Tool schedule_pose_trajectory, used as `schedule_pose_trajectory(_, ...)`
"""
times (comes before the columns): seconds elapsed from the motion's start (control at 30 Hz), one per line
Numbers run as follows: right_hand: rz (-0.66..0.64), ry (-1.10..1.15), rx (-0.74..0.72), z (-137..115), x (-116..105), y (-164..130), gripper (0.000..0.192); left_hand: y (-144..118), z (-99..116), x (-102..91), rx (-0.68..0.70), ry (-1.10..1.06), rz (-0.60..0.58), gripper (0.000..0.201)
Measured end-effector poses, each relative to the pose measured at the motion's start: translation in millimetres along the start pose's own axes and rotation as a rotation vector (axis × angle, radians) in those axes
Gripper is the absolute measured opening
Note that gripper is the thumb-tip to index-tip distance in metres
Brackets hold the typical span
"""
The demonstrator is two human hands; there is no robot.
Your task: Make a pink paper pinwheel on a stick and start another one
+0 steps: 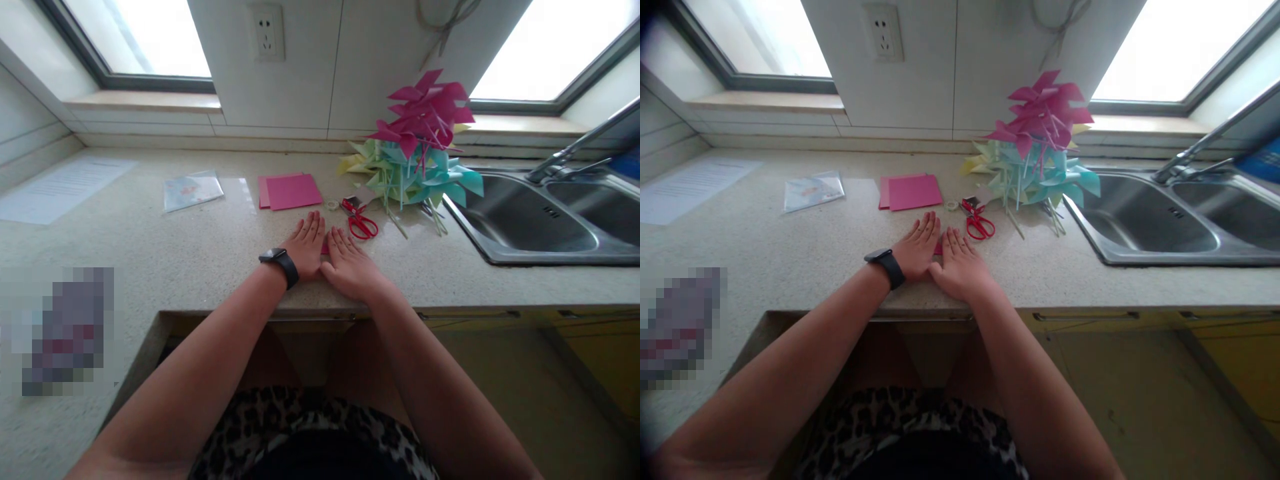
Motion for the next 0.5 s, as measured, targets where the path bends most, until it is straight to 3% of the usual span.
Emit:
schedule_pose_trajectory(0.3, 0.006, 0.002, 0.020, 3.3, 2.1, 9.5, 0.082, 6.2, -4.5, -1.2, 0.020, 0.005, 0.011, 0.108)
schedule_pose_trajectory(0.5, 0.012, 0.006, 0.035, 3.9, 2.8, 12.2, 0.083, 3.7, -3.7, -3.5, 0.047, -0.004, 0.044, 0.099)
Point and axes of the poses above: each hand's wrist, its own y-axis towards the middle knuckle, its own x-axis out of the palm, z = x × y, the point moved 6 cm from there along y, towards the middle knuckle, and after that the axes turned 14 degrees about -y, right-handed, at the moved point
